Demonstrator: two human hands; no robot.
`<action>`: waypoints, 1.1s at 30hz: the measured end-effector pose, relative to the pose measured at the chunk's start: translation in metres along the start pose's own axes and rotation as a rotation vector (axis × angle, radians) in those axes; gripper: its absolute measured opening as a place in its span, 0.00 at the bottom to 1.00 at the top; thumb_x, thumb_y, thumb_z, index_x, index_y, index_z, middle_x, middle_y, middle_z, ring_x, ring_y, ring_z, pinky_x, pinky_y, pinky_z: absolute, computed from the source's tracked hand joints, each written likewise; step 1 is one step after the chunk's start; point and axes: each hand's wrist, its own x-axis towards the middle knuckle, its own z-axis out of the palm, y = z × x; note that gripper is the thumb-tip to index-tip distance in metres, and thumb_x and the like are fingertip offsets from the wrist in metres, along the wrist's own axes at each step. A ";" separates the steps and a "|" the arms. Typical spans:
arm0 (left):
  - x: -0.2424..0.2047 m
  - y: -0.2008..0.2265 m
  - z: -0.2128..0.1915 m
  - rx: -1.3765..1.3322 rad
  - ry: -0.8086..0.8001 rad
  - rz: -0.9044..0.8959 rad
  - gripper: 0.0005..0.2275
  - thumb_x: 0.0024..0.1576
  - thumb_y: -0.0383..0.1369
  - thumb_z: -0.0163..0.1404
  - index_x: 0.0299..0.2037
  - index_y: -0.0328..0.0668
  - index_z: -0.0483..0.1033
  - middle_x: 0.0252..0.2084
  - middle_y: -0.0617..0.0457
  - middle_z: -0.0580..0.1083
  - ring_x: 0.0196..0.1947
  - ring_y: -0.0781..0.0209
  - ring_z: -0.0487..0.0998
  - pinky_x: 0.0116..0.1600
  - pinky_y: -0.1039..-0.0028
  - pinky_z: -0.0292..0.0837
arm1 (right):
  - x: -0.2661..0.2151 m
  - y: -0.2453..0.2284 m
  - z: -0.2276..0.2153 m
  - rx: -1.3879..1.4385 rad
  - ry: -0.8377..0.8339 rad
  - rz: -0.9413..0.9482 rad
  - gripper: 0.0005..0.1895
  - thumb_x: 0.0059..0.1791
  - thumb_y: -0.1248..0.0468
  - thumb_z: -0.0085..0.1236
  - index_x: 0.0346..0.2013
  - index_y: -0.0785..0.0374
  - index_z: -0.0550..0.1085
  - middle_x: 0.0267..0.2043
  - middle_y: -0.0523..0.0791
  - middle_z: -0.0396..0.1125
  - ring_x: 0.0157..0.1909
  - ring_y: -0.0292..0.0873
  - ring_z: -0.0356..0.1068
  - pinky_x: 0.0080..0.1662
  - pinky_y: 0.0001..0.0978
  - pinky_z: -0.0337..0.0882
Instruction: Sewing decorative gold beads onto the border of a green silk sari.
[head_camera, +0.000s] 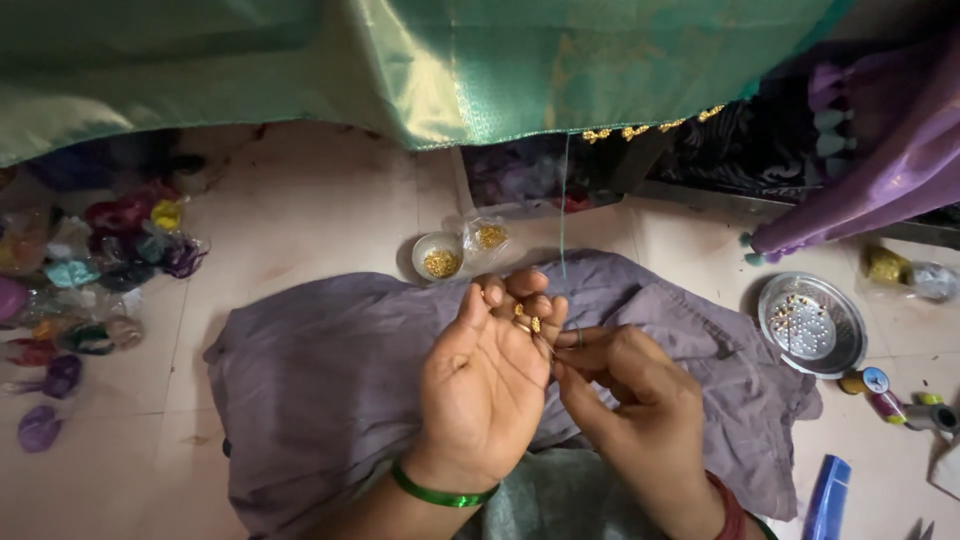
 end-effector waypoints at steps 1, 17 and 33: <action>0.000 0.000 0.001 0.000 -0.001 -0.001 0.08 0.70 0.36 0.40 0.40 0.42 0.67 0.51 0.46 0.72 0.51 0.57 0.71 0.70 0.60 0.61 | 0.000 -0.001 0.000 0.000 0.002 0.000 0.08 0.43 0.75 0.64 0.37 0.70 0.79 0.43 0.46 0.75 0.42 0.35 0.77 0.42 0.24 0.78; 0.000 -0.007 -0.004 0.131 0.032 -0.008 0.07 0.69 0.34 0.42 0.45 0.39 0.68 0.53 0.43 0.72 0.55 0.54 0.72 0.69 0.62 0.64 | 0.003 -0.001 0.000 -0.104 0.067 0.065 0.06 0.44 0.72 0.65 0.36 0.66 0.80 0.34 0.42 0.72 0.32 0.31 0.73 0.33 0.21 0.73; -0.006 -0.001 0.001 0.098 -0.006 -0.056 0.08 0.70 0.36 0.39 0.45 0.41 0.68 0.56 0.40 0.72 0.55 0.53 0.74 0.68 0.62 0.65 | 0.004 -0.006 -0.017 -0.164 -0.035 0.068 0.08 0.41 0.73 0.66 0.34 0.64 0.81 0.32 0.40 0.72 0.28 0.30 0.68 0.29 0.20 0.65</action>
